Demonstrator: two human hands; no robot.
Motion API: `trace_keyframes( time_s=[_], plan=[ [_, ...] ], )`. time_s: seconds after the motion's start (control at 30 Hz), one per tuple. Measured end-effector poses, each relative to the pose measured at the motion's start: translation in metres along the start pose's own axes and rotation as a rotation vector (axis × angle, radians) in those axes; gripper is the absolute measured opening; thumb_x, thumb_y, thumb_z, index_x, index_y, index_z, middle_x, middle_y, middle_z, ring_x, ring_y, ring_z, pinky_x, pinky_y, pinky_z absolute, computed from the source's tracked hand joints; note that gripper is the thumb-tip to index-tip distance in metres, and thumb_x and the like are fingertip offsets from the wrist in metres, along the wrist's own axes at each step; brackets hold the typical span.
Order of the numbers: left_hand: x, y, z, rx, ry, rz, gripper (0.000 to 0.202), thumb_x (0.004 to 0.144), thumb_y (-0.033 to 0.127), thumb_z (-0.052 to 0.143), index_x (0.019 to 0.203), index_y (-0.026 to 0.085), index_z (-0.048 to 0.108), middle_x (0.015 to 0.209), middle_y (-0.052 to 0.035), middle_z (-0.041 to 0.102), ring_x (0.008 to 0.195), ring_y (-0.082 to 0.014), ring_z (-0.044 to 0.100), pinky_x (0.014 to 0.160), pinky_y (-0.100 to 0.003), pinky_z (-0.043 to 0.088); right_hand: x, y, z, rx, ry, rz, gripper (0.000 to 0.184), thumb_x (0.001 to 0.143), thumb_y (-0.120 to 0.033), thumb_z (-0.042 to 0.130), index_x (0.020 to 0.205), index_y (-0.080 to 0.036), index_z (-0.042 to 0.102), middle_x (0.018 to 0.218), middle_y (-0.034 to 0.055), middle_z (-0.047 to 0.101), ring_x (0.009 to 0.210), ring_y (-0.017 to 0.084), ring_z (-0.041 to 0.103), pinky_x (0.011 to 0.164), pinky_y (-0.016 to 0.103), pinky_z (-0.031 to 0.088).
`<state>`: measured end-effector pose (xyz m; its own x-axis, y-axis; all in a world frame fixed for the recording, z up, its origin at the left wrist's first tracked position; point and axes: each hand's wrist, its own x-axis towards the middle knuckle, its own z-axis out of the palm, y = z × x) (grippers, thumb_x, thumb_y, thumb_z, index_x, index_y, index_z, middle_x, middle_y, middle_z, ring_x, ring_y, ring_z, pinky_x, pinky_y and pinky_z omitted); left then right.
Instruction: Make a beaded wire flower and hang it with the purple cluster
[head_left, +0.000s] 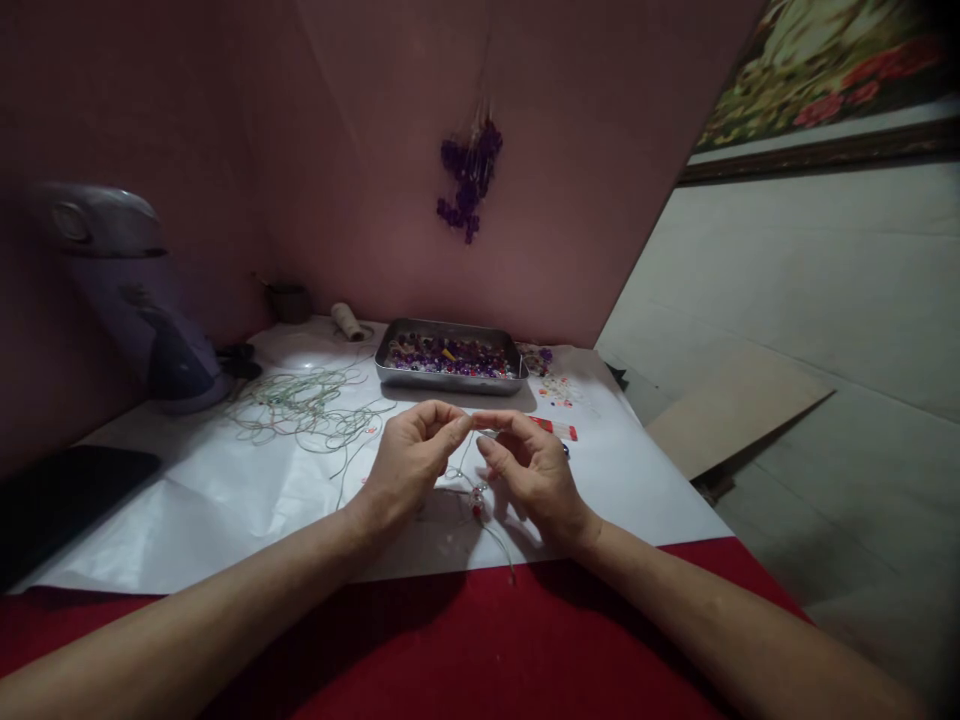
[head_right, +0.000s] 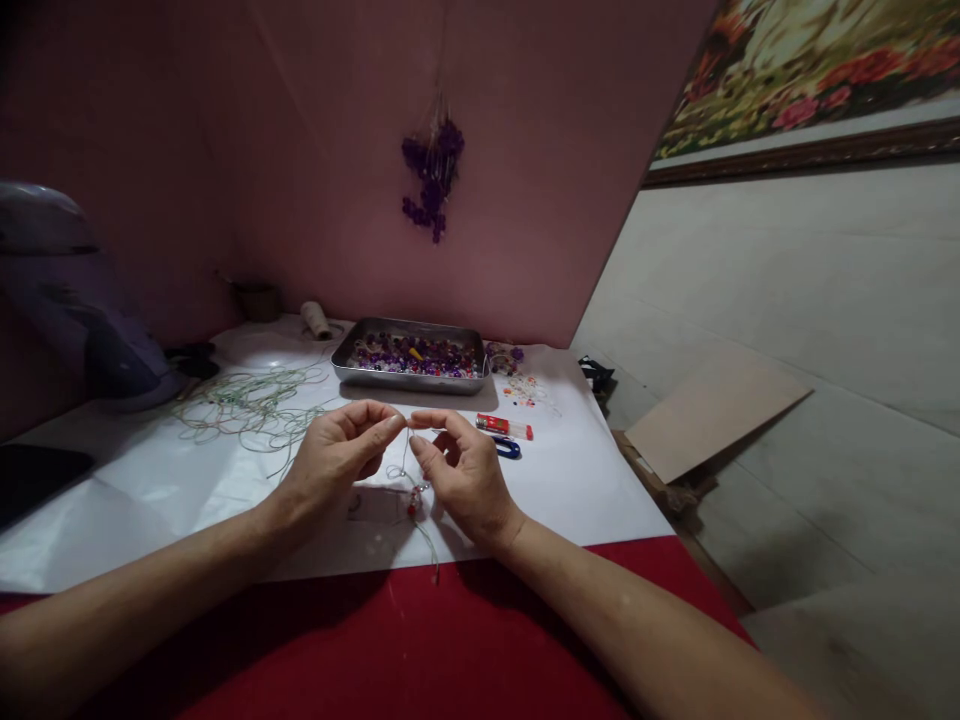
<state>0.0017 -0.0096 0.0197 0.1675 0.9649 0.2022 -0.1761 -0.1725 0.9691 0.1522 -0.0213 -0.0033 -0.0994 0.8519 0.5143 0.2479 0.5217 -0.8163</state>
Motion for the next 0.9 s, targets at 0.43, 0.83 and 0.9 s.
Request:
trace_keyframes(
  time_s=[0.43,0.83,0.9],
  plan=[
    [-0.001,0.003,0.000,-0.012,-0.009,0.017,0.019,0.075,0.030,0.067,0.069,0.014,0.058,0.048,0.0069,0.042,0.041,-0.0039,0.033,0.039,-0.017,0.023,0.005,-0.017,-0.001,0.412,-0.021,0.232,0.019,0.081,-0.034,0.066,0.077,-0.018,0.058,0.074,0.0001,0.066,0.045,0.005,0.053,0.033,0.016,0.030],
    [0.008,-0.006,-0.002,-0.204,0.039,-0.175,0.018,0.069,-0.002,0.048,0.075,0.013,0.054,0.068,-0.0026,0.062,0.048,-0.0077,0.053,0.044,-0.019,0.037,0.008,-0.018,-0.003,0.418,0.143,0.024,0.013,0.085,-0.029,0.062,0.082,-0.018,0.055,0.083,0.0038,0.068,0.064,0.012,0.065,0.038,0.019,0.042],
    [0.008,-0.007,-0.003,-0.203,0.019,-0.175,0.008,0.078,0.008,0.050,0.076,0.015,0.053,0.065,-0.0030,0.064,0.042,-0.0081,0.051,0.041,-0.019,0.035,0.006,-0.019,-0.003,0.380,0.149,-0.006,0.012,0.086,-0.028,0.061,0.082,-0.018,0.056,0.082,0.0031,0.068,0.061,0.011,0.062,0.039,0.019,0.042]
  ],
)
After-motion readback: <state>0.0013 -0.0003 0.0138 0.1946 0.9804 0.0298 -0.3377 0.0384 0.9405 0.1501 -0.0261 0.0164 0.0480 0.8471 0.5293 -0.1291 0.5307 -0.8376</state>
